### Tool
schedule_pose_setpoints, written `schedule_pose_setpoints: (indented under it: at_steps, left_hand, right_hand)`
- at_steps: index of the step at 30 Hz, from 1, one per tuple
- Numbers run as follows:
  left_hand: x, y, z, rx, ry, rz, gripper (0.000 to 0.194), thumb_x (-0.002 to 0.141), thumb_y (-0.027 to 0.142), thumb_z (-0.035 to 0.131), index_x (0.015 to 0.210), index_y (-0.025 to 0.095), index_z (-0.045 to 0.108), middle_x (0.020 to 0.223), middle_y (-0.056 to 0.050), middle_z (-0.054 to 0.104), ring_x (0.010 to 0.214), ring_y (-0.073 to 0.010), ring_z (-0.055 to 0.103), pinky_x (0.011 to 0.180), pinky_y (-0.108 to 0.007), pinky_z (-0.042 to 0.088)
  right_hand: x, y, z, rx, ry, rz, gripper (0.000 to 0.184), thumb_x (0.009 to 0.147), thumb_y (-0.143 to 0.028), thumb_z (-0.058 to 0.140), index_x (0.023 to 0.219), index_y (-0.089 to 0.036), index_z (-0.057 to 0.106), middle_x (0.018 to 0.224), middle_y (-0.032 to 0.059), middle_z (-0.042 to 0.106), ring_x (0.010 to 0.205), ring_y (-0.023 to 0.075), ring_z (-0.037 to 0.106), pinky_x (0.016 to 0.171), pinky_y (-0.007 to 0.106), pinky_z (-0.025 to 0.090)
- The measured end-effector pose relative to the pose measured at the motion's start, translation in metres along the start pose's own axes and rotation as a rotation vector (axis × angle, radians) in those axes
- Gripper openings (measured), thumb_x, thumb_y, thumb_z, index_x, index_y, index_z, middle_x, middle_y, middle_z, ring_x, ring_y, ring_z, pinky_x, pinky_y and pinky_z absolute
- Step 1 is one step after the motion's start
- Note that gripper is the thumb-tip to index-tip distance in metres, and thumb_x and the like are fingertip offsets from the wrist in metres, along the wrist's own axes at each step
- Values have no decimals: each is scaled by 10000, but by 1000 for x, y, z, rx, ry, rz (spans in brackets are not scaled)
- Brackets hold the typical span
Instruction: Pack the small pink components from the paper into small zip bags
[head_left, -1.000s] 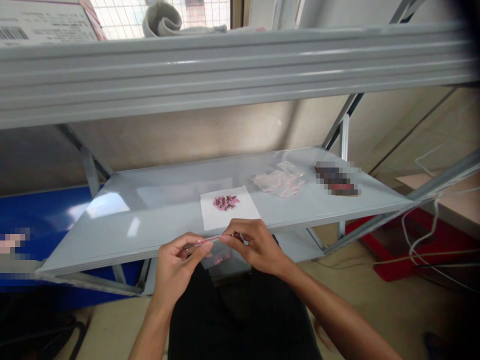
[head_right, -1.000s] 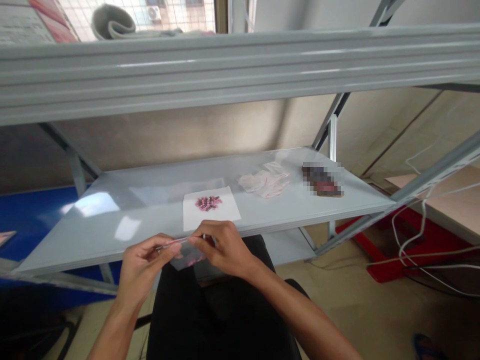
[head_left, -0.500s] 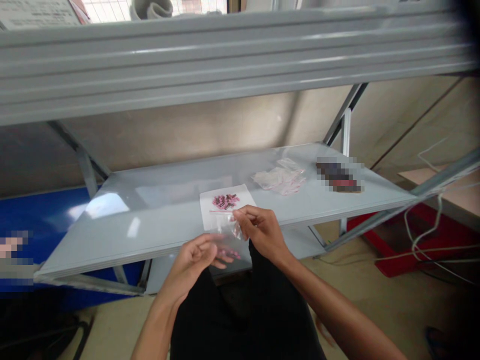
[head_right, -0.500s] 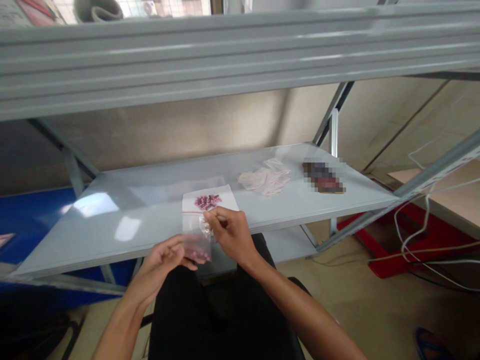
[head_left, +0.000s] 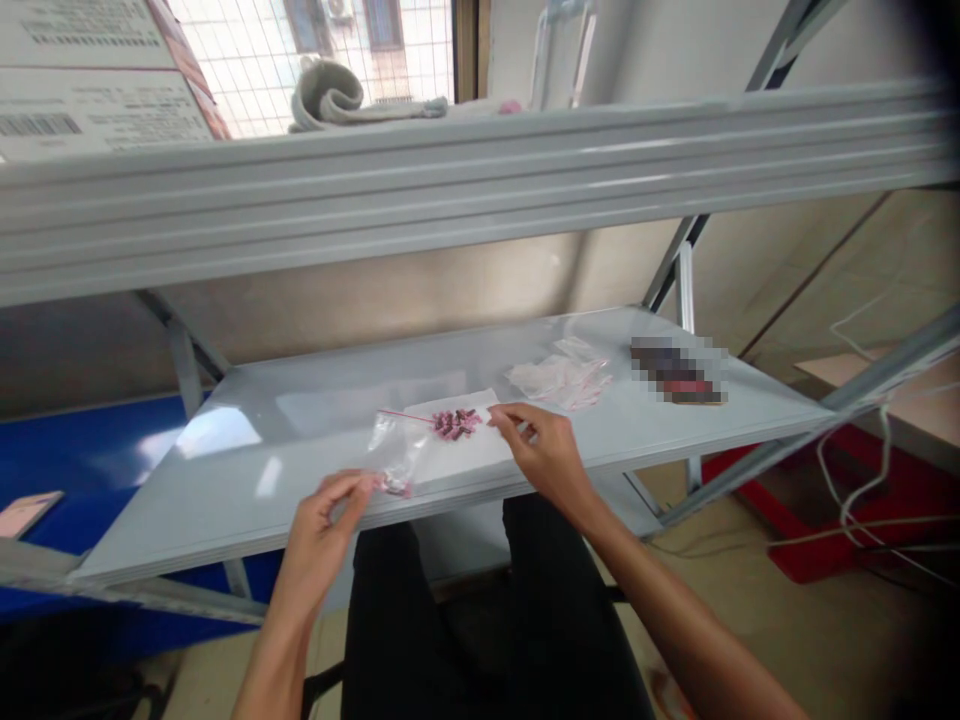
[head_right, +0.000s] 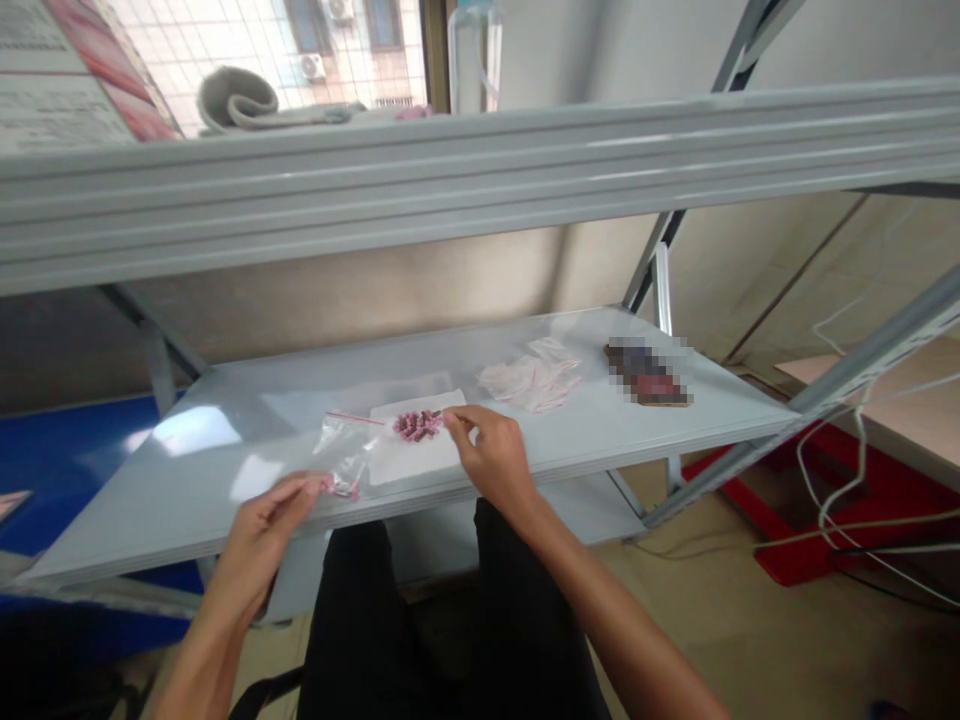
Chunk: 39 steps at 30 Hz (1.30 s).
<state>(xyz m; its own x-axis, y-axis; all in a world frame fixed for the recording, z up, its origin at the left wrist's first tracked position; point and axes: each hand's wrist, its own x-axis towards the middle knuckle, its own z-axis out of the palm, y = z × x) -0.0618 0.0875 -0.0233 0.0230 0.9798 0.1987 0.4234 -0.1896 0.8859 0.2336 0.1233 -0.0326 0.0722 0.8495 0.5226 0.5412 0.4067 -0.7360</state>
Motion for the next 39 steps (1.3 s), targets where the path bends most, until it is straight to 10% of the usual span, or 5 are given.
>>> schedule_pose_setpoints:
  at_steps: [13, 18, 23, 30, 39]
  left_hand:
    - [18, -43, -17, 860, 397, 301, 435, 1003, 330, 444, 1305, 95, 651, 1332, -223, 647, 1327, -388, 500, 1099, -590, 392]
    - [12, -46, 6, 852, 68, 444, 481, 1040, 377, 416, 1416, 124, 576, 1510, -187, 548, 1439, -355, 451, 1178, -571, 352]
    - [10, -44, 6, 864, 190, 395, 548, 1038, 370, 423, 1522, 114, 460, 1558, -208, 485, 1528, -425, 270, 1206, -707, 160]
    - [-23, 29, 27, 356, -77, 515, 690, 903, 359, 726, 1535, 332, 451, 1490, -105, 564, 1377, -311, 517, 1137, -478, 435]
    - [-23, 22, 35, 69, -21, 117, 164, 902, 330, 720, 802, 212, 774, 792, -29, 746, 751, -193, 702, 722, -283, 546]
  right_hand:
    - [23, 99, -18, -758, -91, -288, 390, 907, -60, 466, 1199, -63, 724, 1268, 187, 708, 1487, 339, 365, 1183, 534, 396]
    - [22, 79, -27, -530, 107, -348, 364, 969, -139, 468, 1270, -109, 671, 1284, 181, 689, 1383, 319, 513, 1129, 524, 462]
    - [4, 16, -25, -233, 209, -285, 360, 966, -210, 559, 1316, -204, 639, 1282, 156, 655, 1204, 291, 634, 1055, 482, 519]
    - [-39, -61, -1, 247, -547, -346, 408, 970, -95, 541, 1336, -268, 591, 1267, 88, 658, 1188, 219, 631, 1029, 378, 529]
    - [-42, -50, 10, 496, -433, 125, 342, 894, -180, 714, 1177, -246, 532, 898, -4, 710, 749, 147, 705, 719, 273, 573]
